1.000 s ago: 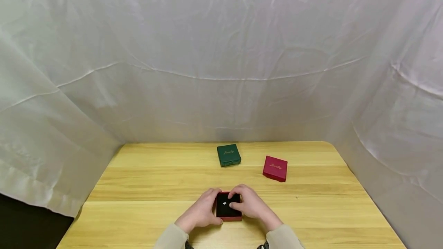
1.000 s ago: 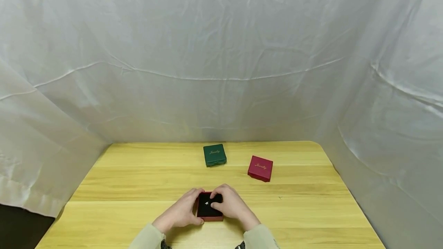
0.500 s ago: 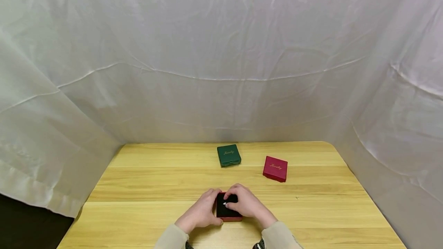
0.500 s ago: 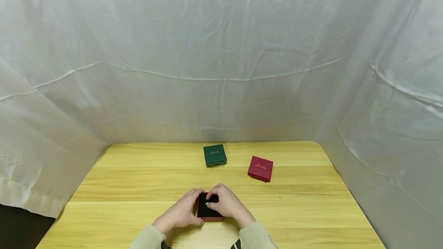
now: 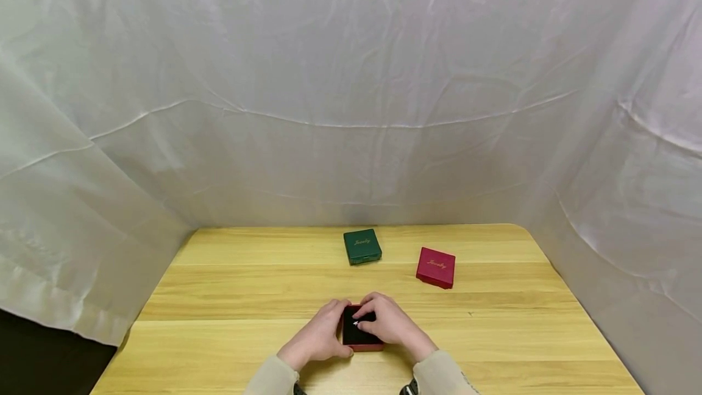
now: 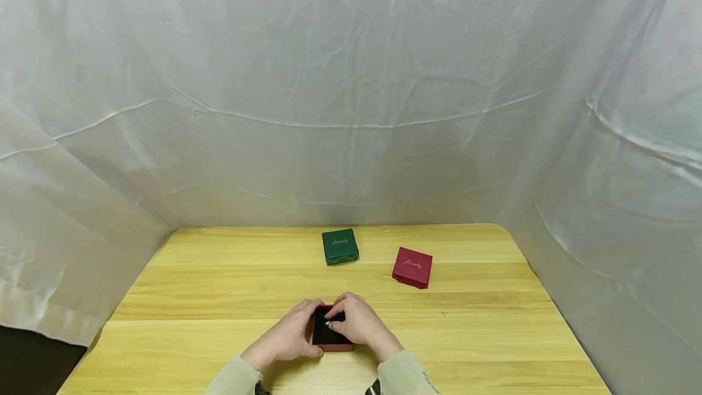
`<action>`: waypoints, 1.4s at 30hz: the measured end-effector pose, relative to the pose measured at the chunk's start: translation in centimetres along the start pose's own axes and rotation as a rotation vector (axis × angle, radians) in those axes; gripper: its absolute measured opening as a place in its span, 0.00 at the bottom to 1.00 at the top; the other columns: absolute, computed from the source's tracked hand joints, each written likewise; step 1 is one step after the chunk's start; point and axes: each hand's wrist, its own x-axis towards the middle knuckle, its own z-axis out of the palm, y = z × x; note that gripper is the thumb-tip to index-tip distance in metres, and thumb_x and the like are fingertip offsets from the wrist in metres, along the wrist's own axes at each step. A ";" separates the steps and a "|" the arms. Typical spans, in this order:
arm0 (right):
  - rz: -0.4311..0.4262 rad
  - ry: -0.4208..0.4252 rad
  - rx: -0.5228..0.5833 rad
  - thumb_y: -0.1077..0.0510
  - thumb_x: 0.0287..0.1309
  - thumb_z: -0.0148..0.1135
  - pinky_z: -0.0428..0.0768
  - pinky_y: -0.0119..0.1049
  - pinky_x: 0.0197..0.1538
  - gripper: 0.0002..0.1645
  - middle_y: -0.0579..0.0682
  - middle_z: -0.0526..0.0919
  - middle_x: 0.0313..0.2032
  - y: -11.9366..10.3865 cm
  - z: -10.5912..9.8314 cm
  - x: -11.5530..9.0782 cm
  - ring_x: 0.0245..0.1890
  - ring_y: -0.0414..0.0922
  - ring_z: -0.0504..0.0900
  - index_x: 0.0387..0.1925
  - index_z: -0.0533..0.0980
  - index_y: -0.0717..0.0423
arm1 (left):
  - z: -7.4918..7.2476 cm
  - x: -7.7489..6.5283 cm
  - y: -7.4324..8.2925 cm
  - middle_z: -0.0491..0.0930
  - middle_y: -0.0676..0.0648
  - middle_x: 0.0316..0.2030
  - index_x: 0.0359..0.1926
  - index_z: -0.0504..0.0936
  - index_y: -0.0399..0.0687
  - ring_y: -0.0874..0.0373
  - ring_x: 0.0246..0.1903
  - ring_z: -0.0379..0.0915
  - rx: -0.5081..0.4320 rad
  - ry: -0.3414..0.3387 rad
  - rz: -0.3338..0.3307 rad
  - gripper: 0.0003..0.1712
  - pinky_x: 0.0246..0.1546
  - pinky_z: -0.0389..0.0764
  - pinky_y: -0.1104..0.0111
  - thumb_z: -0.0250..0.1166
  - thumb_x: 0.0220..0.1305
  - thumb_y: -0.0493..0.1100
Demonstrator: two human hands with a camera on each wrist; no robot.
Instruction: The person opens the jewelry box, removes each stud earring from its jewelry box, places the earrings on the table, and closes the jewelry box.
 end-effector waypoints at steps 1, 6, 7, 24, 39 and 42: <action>0.001 -0.002 0.000 0.61 0.54 0.70 0.76 0.47 0.54 0.08 0.49 0.80 0.46 0.0 0.0 0.0 0.48 0.47 0.78 0.38 0.88 0.51 | 0.0 0.0 0.0 0.71 0.45 0.56 0.65 0.67 0.35 0.50 0.57 0.68 0.001 0.001 0.000 0.50 0.58 0.72 0.56 0.80 0.41 0.45; 0.007 -0.009 -0.002 0.62 0.54 0.70 0.75 0.48 0.55 0.07 0.49 0.80 0.47 0.2 0.1 0.0 0.48 0.48 0.78 0.36 0.88 0.50 | 0.0 0.1 0.0 0.71 0.44 0.57 0.66 0.66 0.34 0.49 0.58 0.67 -0.004 -0.007 -0.005 0.52 0.58 0.72 0.56 0.80 0.42 0.46; 0.010 -0.007 -0.002 0.62 0.54 0.70 0.75 0.48 0.55 0.07 0.49 0.81 0.47 0.2 0.1 0.0 0.49 0.48 0.78 0.35 0.88 0.50 | -0.1 0.1 0.0 0.71 0.44 0.57 0.67 0.66 0.34 0.49 0.58 0.67 -0.005 -0.009 -0.006 0.52 0.58 0.72 0.56 0.80 0.42 0.46; -0.008 0.056 -0.064 0.58 0.52 0.73 0.78 0.45 0.52 0.02 0.48 0.82 0.43 -0.1 0.3 0.3 0.45 0.46 0.79 0.26 0.87 0.49 | 0.0 0.2 -0.1 0.71 0.45 0.55 0.64 0.68 0.36 0.51 0.56 0.68 0.011 0.009 0.013 0.50 0.58 0.72 0.57 0.81 0.41 0.45; -0.006 0.058 -0.055 0.58 0.53 0.73 0.77 0.46 0.53 0.03 0.48 0.82 0.44 -0.1 0.5 0.2 0.45 0.47 0.78 0.25 0.86 0.47 | 0.1 0.2 -0.2 0.71 0.45 0.55 0.64 0.68 0.36 0.51 0.56 0.68 0.005 0.008 0.014 0.50 0.58 0.72 0.57 0.81 0.40 0.45; -0.016 0.066 -0.057 0.60 0.52 0.73 0.77 0.45 0.53 0.06 0.48 0.82 0.43 -0.1 0.5 0.3 0.45 0.48 0.78 0.24 0.85 0.46 | 0.2 0.2 -0.2 0.71 0.44 0.55 0.64 0.67 0.35 0.50 0.56 0.68 0.004 0.007 0.018 0.50 0.57 0.72 0.56 0.81 0.41 0.45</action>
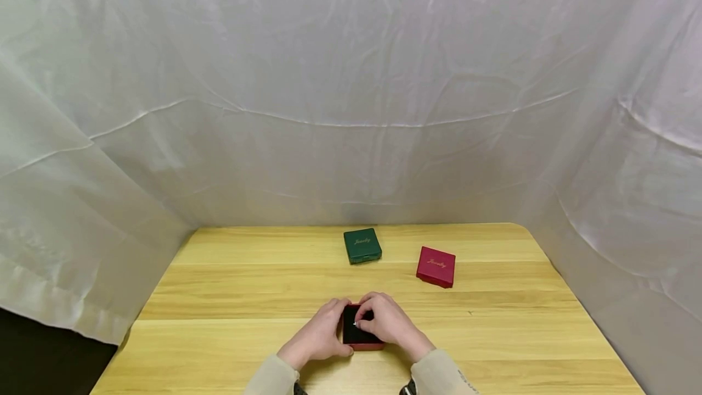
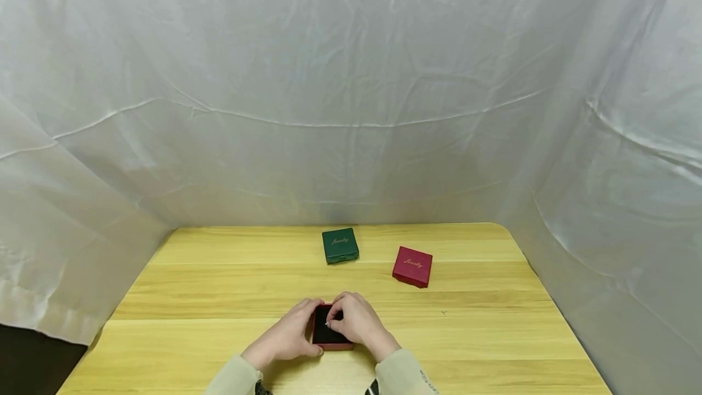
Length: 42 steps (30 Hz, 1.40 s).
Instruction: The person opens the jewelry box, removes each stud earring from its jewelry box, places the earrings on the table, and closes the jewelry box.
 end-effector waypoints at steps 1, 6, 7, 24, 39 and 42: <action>-0.002 0.003 -0.001 0.60 0.51 0.73 0.77 0.45 0.53 0.07 0.48 0.82 0.43 0.0 0.0 0.0 0.45 0.48 0.78 0.23 0.84 0.45 | 0.0 0.0 0.0 0.71 0.44 0.55 0.65 0.67 0.35 0.50 0.56 0.68 0.001 0.000 0.001 0.50 0.57 0.72 0.56 0.81 0.42 0.45; -0.009 0.004 -0.005 0.61 0.51 0.72 0.76 0.45 0.53 0.10 0.49 0.82 0.43 -0.1 0.0 0.0 0.45 0.48 0.78 0.21 0.82 0.44 | 0.0 0.1 -0.2 0.71 0.44 0.55 0.65 0.67 0.36 0.50 0.56 0.68 0.003 -0.004 0.001 0.50 0.57 0.73 0.56 0.80 0.42 0.46; -0.008 0.003 -0.006 0.61 0.51 0.72 0.76 0.45 0.53 0.10 0.48 0.82 0.43 -0.1 0.0 0.0 0.45 0.48 0.78 0.21 0.82 0.44 | 0.0 0.1 -0.2 0.71 0.44 0.55 0.65 0.67 0.35 0.50 0.56 0.68 -0.002 -0.006 0.000 0.50 0.57 0.73 0.56 0.80 0.42 0.45; -0.013 -0.022 0.003 0.62 0.50 0.73 0.77 0.46 0.53 0.13 0.47 0.81 0.44 0.0 0.0 0.0 0.45 0.47 0.77 0.20 0.79 0.42 | -0.3 -0.1 0.2 0.71 0.45 0.55 0.66 0.66 0.36 0.50 0.56 0.68 -0.020 -0.022 -0.024 0.51 0.56 0.73 0.57 0.81 0.42 0.46; 0.015 -0.028 0.014 0.61 0.49 0.71 0.76 0.48 0.55 0.12 0.49 0.81 0.46 -0.1 0.0 -0.1 0.46 0.50 0.76 0.19 0.79 0.42 | -0.3 -0.1 0.1 0.71 0.45 0.55 0.65 0.67 0.36 0.52 0.55 0.68 -0.011 -0.011 -0.009 0.51 0.56 0.73 0.58 0.81 0.42 0.46; 0.011 -0.026 0.020 0.62 0.49 0.72 0.76 0.49 0.55 0.12 0.50 0.81 0.45 -0.1 0.0 -0.1 0.46 0.50 0.76 0.19 0.80 0.42 | -0.3 -0.2 0.2 0.71 0.45 0.55 0.65 0.67 0.36 0.51 0.55 0.68 -0.011 -0.012 -0.009 0.50 0.56 0.73 0.57 0.81 0.42 0.46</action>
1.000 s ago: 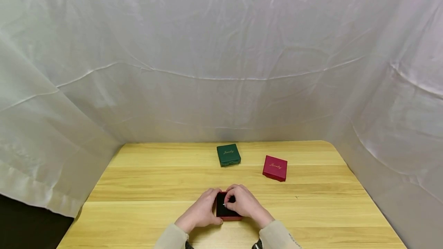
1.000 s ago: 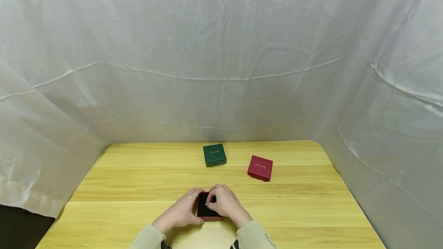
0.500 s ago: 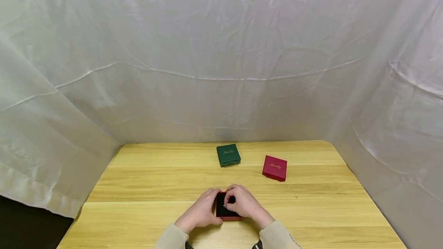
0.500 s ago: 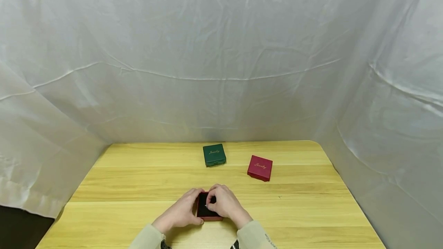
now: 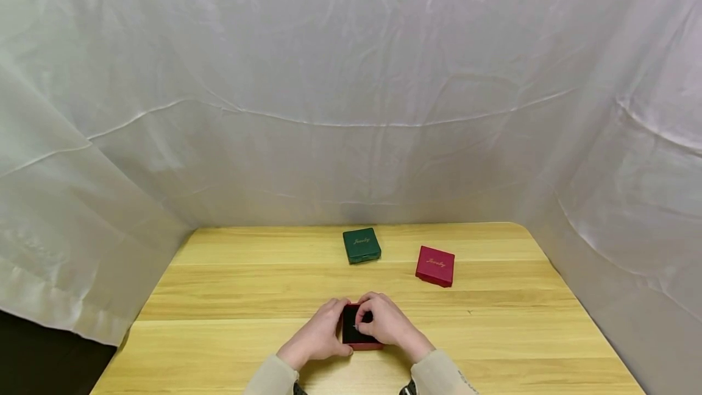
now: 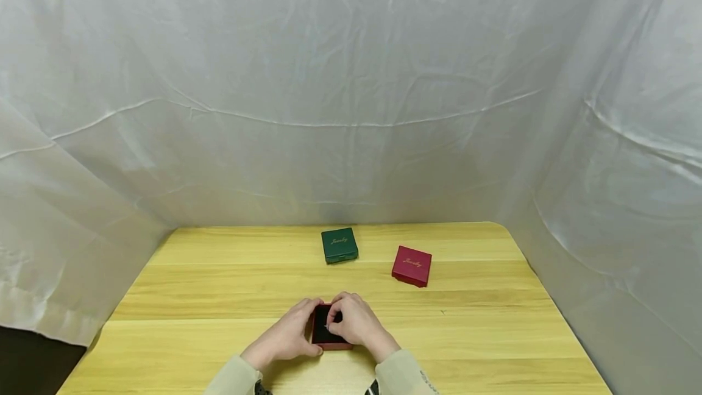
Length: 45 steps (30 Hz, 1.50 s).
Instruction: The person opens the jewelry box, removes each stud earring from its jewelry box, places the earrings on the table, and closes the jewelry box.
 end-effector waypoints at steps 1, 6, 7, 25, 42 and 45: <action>-0.001 0.001 0.002 0.62 0.49 0.72 0.76 0.49 0.54 0.12 0.50 0.80 0.45 0.0 0.0 0.0 0.46 0.50 0.76 0.19 0.80 0.42 | 0.0 0.0 0.0 0.71 0.45 0.55 0.65 0.67 0.36 0.51 0.55 0.68 -0.001 -0.001 -0.001 0.50 0.56 0.73 0.57 0.81 0.42 0.46; -0.001 0.000 -0.001 0.62 0.49 0.71 0.76 0.48 0.54 0.13 0.49 0.80 0.45 0.0 -0.1 0.0 0.46 0.50 0.75 0.19 0.80 0.41 | 0.1 0.1 -0.1 0.71 0.46 0.54 0.65 0.67 0.37 0.52 0.55 0.68 -0.003 -0.001 -0.002 0.49 0.56 0.73 0.57 0.81 0.42 0.46; -0.002 -0.002 0.000 0.61 0.50 0.71 0.76 0.48 0.55 0.13 0.49 0.80 0.46 0.1 -0.1 0.0 0.47 0.50 0.75 0.19 0.80 0.41 | 0.1 0.1 -0.1 0.71 0.46 0.54 0.65 0.67 0.37 0.52 0.55 0.68 -0.002 -0.002 -0.004 0.49 0.56 0.73 0.57 0.81 0.42 0.46; 0.036 -0.023 0.253 0.58 0.56 0.70 0.68 0.59 0.59 0.10 0.54 0.77 0.52 2.0 -2.5 -1.5 0.54 0.56 0.74 0.23 0.80 0.43 | 0.3 0.3 -0.3 0.71 0.44 0.58 0.68 0.65 0.35 0.49 0.58 0.67 -0.005 0.004 -0.031 0.53 0.58 0.72 0.55 0.80 0.42 0.46; 0.154 0.137 0.216 0.58 0.57 0.69 0.75 0.54 0.52 0.05 0.58 0.77 0.53 6.7 -7.0 -5.9 0.54 0.59 0.74 0.27 0.80 0.47 | 0.3 0.1 -0.2 0.67 0.39 0.64 0.69 0.63 0.36 0.43 0.64 0.63 -0.015 -0.021 -0.074 0.54 0.60 0.69 0.50 0.80 0.43 0.47; 0.197 0.174 0.190 0.59 0.55 0.70 0.75 0.54 0.52 0.06 0.58 0.78 0.53 7.5 -7.7 -6.8 0.55 0.60 0.74 0.26 0.80 0.46 | 0.3 0.1 -0.2 0.67 0.39 0.64 0.69 0.63 0.36 0.43 0.63 0.63 -0.016 -0.023 -0.073 0.54 0.60 0.70 0.50 0.80 0.43 0.47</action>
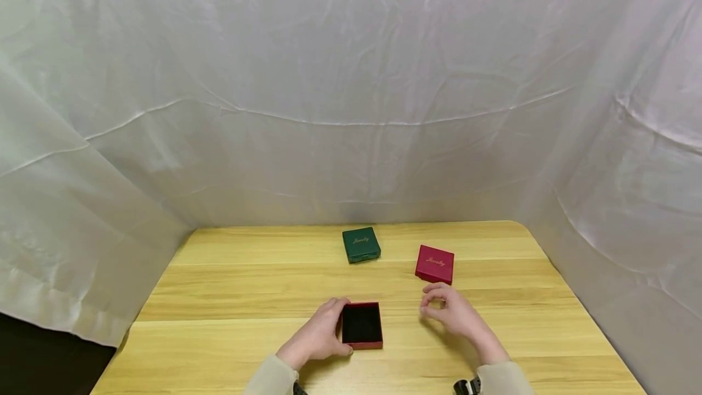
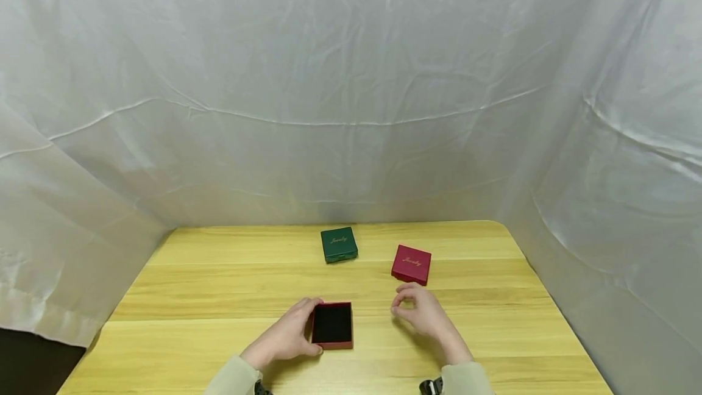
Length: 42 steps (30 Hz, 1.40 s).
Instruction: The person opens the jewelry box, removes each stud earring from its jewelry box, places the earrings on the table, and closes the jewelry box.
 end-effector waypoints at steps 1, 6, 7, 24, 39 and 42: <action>0.013 0.013 -0.008 0.59 0.55 0.70 0.75 0.54 0.52 0.06 0.59 0.78 0.53 0.3 -0.4 -0.2 0.55 0.61 0.74 0.26 0.80 0.46 | 0.0 0.0 0.0 0.66 0.39 0.64 0.69 0.63 0.37 0.43 0.64 0.62 -0.003 0.000 -0.001 0.54 0.60 0.70 0.50 0.80 0.43 0.47; 0.059 0.079 -0.053 0.60 0.55 0.70 0.75 0.57 0.54 0.06 0.62 0.77 0.54 1.8 -2.1 -1.1 0.55 0.63 0.74 0.26 0.80 0.48 | 0.0 -0.1 0.1 0.67 0.39 0.64 0.69 0.63 0.36 0.43 0.63 0.63 -0.013 0.006 0.000 0.54 0.60 0.70 0.50 0.80 0.44 0.47; 0.069 0.088 -0.061 0.60 0.55 0.70 0.75 0.57 0.55 0.06 0.62 0.77 0.54 2.2 -2.4 -1.3 0.56 0.64 0.74 0.26 0.81 0.48 | 0.0 -0.2 0.1 0.67 0.39 0.64 0.69 0.63 0.36 0.43 0.63 0.63 -0.015 0.006 0.000 0.54 0.60 0.70 0.50 0.80 0.44 0.47; 0.144 0.121 -0.144 0.59 0.56 0.70 0.72 0.61 0.56 0.04 0.68 0.77 0.51 6.3 -6.5 -3.4 0.51 0.65 0.77 0.30 0.83 0.56 | 0.1 0.0 -0.1 0.67 0.40 0.63 0.69 0.63 0.37 0.44 0.63 0.63 -0.007 0.004 0.003 0.54 0.60 0.70 0.51 0.80 0.44 0.47; 0.216 0.108 -0.187 0.62 0.55 0.69 0.74 0.59 0.54 0.03 0.69 0.76 0.52 7.1 -6.6 -3.2 0.49 0.65 0.77 0.27 0.83 0.57 | 0.1 0.0 -0.1 0.66 0.37 0.65 0.69 0.64 0.35 0.42 0.64 0.62 -0.002 0.019 0.009 0.54 0.61 0.68 0.49 0.80 0.43 0.46; 0.215 0.107 -0.192 0.62 0.55 0.69 0.73 0.59 0.53 0.03 0.69 0.76 0.52 7.1 -6.6 -3.1 0.48 0.64 0.78 0.27 0.83 0.58 | 0.1 0.0 -0.1 0.65 0.37 0.66 0.70 0.63 0.36 0.42 0.65 0.61 -0.007 0.017 0.004 0.55 0.61 0.68 0.49 0.80 0.43 0.46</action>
